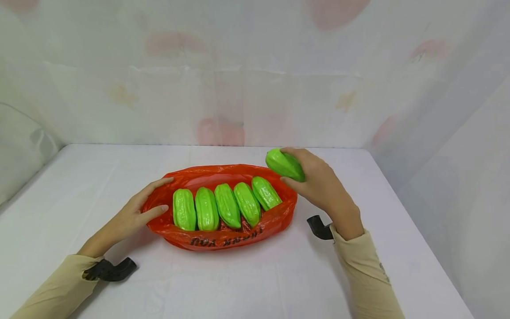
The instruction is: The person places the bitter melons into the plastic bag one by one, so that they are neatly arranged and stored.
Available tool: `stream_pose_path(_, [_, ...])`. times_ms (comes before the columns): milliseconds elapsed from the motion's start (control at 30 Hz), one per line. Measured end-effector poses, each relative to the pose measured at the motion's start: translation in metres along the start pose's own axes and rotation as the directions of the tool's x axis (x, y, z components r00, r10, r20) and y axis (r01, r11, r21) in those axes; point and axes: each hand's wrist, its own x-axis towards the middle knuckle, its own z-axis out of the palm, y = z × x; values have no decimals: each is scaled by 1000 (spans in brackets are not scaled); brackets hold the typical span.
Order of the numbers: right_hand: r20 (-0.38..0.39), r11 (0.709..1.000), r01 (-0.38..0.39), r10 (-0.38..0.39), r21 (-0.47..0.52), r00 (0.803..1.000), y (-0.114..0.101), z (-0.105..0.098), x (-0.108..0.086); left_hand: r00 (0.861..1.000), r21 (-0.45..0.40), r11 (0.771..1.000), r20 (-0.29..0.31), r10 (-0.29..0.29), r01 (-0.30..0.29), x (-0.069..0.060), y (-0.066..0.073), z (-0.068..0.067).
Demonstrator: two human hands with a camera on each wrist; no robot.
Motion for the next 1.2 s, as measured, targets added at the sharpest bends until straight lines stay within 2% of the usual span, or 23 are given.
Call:
stream_pose_path(467, [56, 998, 57, -58, 29, 997, -30, 18, 2, 1000, 0, 1000, 5, -3, 3, 0, 0, 0])
stream_pose_path(700, [68, 987, 153, -156, 44, 985, -40, 33, 3, 1000, 4, 1000, 2, -14, 14, -1, 0, 0])
stream_pose_path(933, [189, 983, 155, -171, 96, 967, -54, 47, 4, 1000, 4, 1000, 4, -25, 25, -1, 1, 0])
stream_pose_path(1200, [330, 988, 143, -156, 63, 931, -65, 59, 3, 1000, 7, 1000, 2, -21, 21, -1, 2, 0])
